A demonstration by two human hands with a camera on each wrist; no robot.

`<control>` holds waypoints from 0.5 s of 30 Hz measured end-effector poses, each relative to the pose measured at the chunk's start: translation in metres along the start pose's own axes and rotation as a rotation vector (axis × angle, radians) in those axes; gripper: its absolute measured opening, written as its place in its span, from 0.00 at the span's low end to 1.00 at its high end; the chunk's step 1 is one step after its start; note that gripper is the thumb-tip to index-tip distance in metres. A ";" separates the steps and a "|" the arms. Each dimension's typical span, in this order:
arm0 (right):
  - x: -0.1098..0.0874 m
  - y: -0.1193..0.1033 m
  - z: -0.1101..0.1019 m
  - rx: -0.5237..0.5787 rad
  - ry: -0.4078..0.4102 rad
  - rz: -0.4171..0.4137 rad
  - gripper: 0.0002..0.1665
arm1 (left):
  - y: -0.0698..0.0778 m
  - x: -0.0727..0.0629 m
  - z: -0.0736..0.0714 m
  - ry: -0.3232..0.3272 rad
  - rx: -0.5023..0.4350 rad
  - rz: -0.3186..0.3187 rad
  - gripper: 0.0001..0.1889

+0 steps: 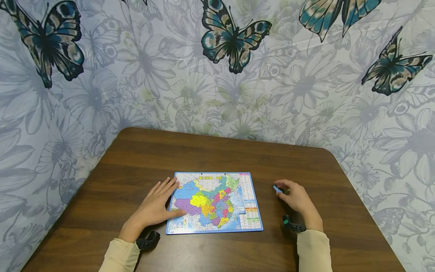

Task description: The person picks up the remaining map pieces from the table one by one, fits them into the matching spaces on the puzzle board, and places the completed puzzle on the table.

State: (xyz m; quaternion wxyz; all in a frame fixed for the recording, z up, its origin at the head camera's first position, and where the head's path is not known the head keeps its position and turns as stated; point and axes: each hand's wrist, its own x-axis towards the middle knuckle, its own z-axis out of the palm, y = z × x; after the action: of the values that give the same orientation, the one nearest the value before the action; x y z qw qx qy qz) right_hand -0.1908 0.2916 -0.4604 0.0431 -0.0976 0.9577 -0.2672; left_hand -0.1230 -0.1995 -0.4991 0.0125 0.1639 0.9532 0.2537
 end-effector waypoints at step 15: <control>0.000 -0.002 0.002 0.010 0.016 0.009 0.20 | 0.002 -0.001 -0.002 -0.006 -0.015 0.000 0.56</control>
State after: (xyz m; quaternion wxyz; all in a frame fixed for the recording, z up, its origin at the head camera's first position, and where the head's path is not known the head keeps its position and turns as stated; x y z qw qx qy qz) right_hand -0.1899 0.2890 -0.4608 0.0373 -0.0911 0.9571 -0.2724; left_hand -0.1222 -0.1992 -0.4969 0.0165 0.1646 0.9513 0.2603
